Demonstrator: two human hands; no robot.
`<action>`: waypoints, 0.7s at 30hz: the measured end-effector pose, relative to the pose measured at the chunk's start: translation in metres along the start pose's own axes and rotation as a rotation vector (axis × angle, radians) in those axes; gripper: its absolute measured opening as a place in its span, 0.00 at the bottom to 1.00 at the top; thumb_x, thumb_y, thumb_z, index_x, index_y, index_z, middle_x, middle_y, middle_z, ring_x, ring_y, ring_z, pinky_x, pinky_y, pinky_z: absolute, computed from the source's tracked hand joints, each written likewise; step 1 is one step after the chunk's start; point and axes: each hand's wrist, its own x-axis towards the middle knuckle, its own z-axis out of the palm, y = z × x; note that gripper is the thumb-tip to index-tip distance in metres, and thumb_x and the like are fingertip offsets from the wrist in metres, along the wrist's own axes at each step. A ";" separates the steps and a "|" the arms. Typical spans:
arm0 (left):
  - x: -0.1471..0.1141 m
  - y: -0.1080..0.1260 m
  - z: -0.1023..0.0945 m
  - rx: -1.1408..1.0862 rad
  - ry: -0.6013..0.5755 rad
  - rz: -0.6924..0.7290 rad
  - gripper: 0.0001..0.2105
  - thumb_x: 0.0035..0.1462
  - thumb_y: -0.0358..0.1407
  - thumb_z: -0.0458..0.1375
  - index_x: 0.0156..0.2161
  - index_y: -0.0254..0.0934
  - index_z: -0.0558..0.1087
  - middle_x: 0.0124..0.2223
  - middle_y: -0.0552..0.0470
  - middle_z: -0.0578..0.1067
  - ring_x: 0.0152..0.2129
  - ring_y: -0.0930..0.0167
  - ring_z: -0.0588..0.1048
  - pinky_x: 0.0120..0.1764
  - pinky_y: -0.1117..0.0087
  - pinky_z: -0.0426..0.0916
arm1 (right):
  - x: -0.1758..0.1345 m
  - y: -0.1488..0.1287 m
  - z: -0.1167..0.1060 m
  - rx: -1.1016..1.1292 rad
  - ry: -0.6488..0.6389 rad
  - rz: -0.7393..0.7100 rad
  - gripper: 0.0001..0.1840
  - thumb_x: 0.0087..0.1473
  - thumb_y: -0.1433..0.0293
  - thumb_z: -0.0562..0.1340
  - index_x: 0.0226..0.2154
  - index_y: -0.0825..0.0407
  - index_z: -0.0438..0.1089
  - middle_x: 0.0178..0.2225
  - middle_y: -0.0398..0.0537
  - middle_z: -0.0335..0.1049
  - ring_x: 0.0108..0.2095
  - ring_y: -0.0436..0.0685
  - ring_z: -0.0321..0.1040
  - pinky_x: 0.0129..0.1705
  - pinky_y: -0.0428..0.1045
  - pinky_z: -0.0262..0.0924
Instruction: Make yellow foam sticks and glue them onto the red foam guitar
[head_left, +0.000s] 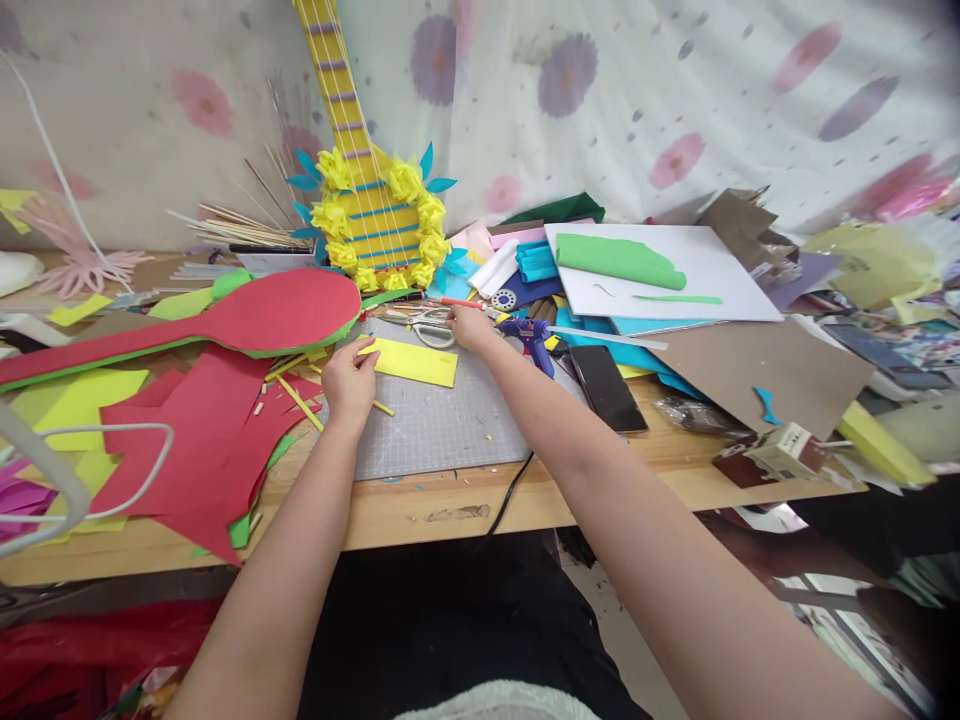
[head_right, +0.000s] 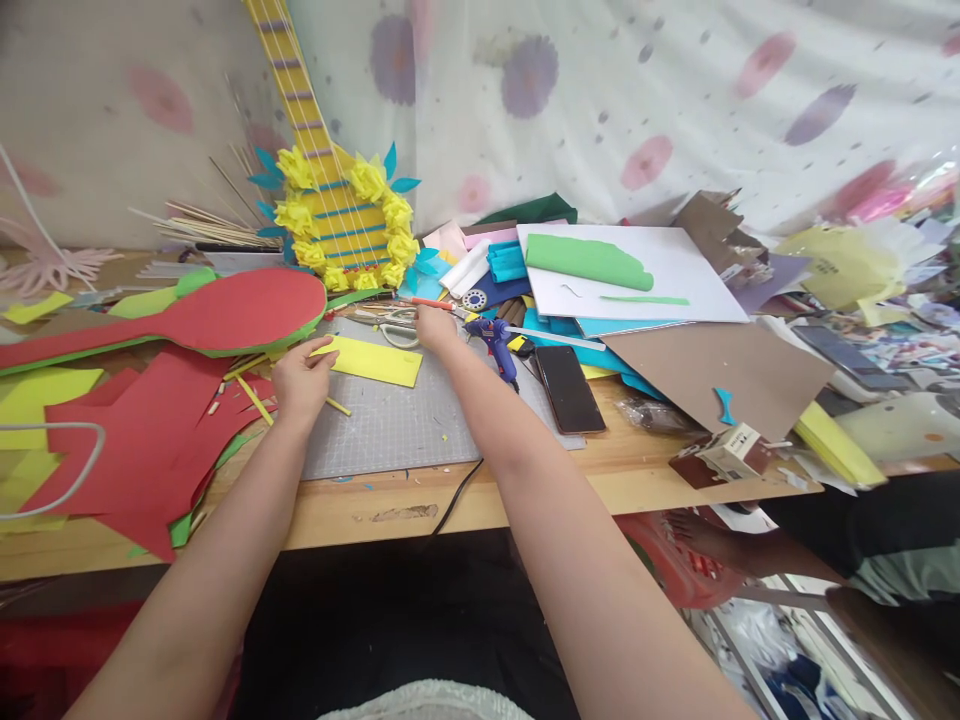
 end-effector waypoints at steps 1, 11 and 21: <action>0.000 -0.001 0.000 -0.015 -0.003 -0.001 0.10 0.45 0.27 0.59 0.35 0.37 0.76 0.38 0.47 0.76 0.32 0.66 0.76 0.42 0.63 0.67 | 0.002 0.000 0.001 0.005 0.008 0.015 0.17 0.56 0.69 0.51 0.46 0.54 0.66 0.44 0.56 0.70 0.43 0.61 0.67 0.43 0.52 0.59; 0.001 0.000 0.002 -0.089 -0.027 -0.085 0.23 0.39 0.31 0.64 0.45 0.38 0.72 0.40 0.47 0.76 0.27 0.71 0.74 0.39 0.64 0.68 | -0.055 -0.001 -0.005 0.206 -0.003 -0.144 0.15 0.55 0.63 0.53 0.32 0.54 0.71 0.31 0.49 0.72 0.34 0.53 0.67 0.37 0.46 0.56; -0.001 0.002 0.000 0.325 0.117 0.190 0.06 0.53 0.35 0.53 0.30 0.36 0.69 0.34 0.47 0.70 0.36 0.67 0.67 0.42 0.64 0.62 | -0.061 -0.010 0.004 0.114 -0.142 -0.230 0.22 0.45 0.65 0.64 0.45 0.53 0.66 0.44 0.53 0.66 0.42 0.55 0.64 0.44 0.48 0.56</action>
